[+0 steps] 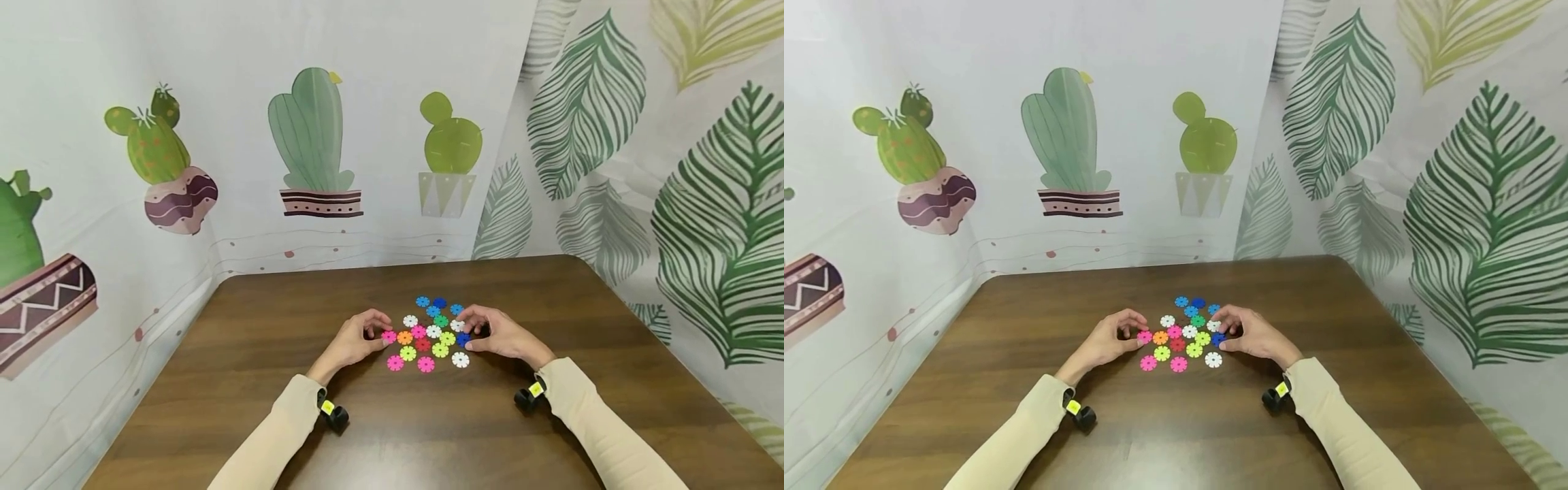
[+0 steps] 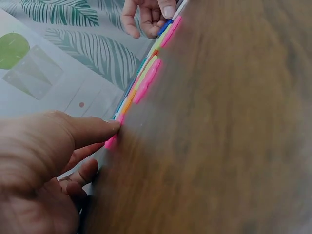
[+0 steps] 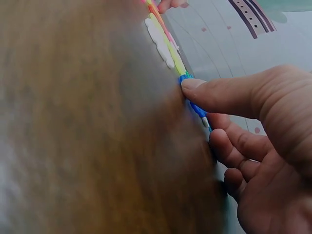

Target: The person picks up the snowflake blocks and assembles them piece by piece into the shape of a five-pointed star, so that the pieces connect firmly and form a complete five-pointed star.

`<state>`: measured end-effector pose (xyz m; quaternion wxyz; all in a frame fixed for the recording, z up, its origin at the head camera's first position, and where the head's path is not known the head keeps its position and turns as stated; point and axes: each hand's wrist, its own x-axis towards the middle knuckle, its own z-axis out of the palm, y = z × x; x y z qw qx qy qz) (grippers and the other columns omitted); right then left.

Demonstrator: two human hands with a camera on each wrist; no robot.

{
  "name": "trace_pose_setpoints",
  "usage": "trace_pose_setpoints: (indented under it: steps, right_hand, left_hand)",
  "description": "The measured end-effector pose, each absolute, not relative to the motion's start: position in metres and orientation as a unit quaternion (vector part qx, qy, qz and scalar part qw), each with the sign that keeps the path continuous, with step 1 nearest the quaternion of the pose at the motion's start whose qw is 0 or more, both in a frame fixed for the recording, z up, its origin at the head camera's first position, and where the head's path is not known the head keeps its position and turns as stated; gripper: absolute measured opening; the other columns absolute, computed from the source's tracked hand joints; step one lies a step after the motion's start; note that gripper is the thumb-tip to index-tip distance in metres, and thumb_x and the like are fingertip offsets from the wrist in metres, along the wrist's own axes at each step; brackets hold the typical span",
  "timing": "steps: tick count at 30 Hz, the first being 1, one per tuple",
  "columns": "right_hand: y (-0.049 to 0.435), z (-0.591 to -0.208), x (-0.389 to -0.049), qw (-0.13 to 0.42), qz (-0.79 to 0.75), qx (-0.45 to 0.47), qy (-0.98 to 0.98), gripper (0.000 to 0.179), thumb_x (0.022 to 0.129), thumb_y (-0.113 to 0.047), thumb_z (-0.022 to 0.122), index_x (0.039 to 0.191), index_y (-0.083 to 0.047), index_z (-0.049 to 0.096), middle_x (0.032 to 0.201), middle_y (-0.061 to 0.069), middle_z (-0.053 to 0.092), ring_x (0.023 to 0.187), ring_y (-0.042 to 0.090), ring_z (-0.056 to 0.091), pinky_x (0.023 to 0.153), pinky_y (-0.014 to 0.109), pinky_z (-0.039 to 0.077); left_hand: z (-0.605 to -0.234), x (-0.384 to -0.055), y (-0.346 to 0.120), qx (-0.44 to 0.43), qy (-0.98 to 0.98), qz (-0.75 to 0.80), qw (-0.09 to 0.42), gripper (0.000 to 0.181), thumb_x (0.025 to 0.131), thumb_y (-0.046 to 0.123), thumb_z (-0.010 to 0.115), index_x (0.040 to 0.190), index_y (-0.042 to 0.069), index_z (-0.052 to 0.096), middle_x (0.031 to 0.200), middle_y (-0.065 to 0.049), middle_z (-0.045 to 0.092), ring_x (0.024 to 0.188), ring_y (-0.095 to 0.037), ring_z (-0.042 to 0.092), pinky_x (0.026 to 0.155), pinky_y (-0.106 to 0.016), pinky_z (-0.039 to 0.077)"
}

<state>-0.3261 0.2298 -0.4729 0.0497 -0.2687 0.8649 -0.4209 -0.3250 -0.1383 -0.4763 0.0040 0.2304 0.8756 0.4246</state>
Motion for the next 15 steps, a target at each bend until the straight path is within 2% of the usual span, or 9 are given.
trace_pose_setpoints:
  steps: [5, 10, 15]
  right_hand:
    - [0.231, -0.467, -0.326, 0.03, -0.423, -0.258, 0.868, 0.046, 0.088, -0.005, 0.086, 0.129, -0.009, 0.066, 0.107, 0.012, 0.067, 0.1, 0.024, 0.062, 0.087, 0.037, 0.051]
    - [0.224, -0.473, -0.322, 0.049, -0.453, -0.256, 0.852, 0.046, 0.089, -0.003, 0.085, 0.131, -0.005, 0.065, 0.108, 0.016, 0.067, 0.096, 0.022, 0.067, 0.081, 0.029, 0.053]
    - [0.223, -0.471, -0.322, 0.025, -0.479, -0.231, 0.846, 0.041, 0.09, -0.008, 0.086, 0.127, -0.006, 0.069, 0.109, 0.013, 0.075, 0.094, 0.017, 0.071, 0.082, 0.026, 0.056]
  left_hand:
    - [-0.474, -0.331, -0.136, 0.243, 0.863, 0.442, -0.004, 0.035, 0.095, 0.009, 0.082, 0.127, 0.01, 0.069, 0.12, -0.008, 0.075, 0.099, -0.018, 0.066, 0.087, -0.031, 0.051]
    - [-0.476, -0.328, -0.15, 0.219, 0.849, 0.482, 0.001, 0.035, 0.095, 0.004, 0.081, 0.127, 0.005, 0.069, 0.108, -0.013, 0.072, 0.089, -0.015, 0.068, 0.079, -0.025, 0.051]
    - [-0.478, -0.328, -0.155, 0.206, 0.823, 0.529, 0.013, 0.041, 0.095, 0.006, 0.081, 0.133, 0.002, 0.066, 0.105, -0.016, 0.073, 0.083, -0.014, 0.069, 0.073, -0.022, 0.052]
